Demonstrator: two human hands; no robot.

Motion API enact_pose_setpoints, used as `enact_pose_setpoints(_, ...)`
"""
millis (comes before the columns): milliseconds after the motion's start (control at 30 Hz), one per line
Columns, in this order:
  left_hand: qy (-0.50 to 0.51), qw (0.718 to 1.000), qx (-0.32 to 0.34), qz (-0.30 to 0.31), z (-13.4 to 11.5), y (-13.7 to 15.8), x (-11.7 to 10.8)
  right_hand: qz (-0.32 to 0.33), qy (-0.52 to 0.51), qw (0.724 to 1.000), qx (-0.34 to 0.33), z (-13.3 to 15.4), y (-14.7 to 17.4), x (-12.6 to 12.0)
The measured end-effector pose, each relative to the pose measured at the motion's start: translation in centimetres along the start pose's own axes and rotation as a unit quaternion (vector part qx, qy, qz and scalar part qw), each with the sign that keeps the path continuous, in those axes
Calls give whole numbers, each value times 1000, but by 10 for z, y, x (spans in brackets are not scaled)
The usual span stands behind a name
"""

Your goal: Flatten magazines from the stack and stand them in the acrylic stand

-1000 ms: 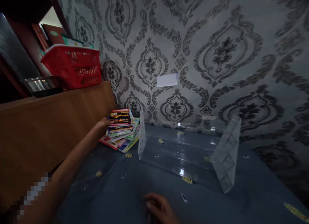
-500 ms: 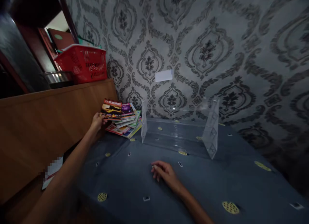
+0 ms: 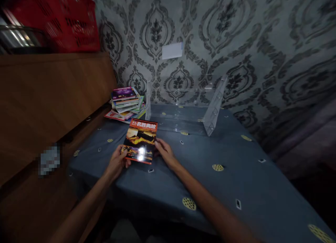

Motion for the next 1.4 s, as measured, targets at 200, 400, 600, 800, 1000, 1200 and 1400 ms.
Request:
enact_pose_setpoints(200, -383, 918, -61, 84, -3, 12, -3, -145, 250, 956, -52, -7, 3, -26)
enact_pose_setpoints(400, -611, 774, 166, 22, -15, -20, 5, -122, 454, 876, -103, -2, 13, -32)
enact_pose_setpoints(600, -613, 766, 189, 33, -2, -62, 23, -101, 484, 866, -82, 2, 17, -26)
enact_pose_setpoints(800, -608, 768, 197, 32, 8, -65, 21, -57, 565, 814, -118, 14, 21, -15)
enact_pose_setpoints(1000, -649, 737, 190, 25, 14, -66, 23, 154, 564, 789, -188, 17, 12, 18)
enact_pose_setpoints(1200, -667, 714, 212, 19, 17, -65, 24, 135, 588, 787, -130, 10, 3, 10)
enact_pose_setpoints(1400, -682, 695, 225, 18, 18, -62, 23, 49, 621, 778, -75, 5, 6, 6)
Point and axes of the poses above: each hand's wrist, its own y-axis away from the middle knuckle, its own x-axis out of the palm, z = x × y, the point moved 1 cm from there along -y, towards the middle knuckle, and after that the axes turned 3 degrees about -x, right-handed, at the moved point
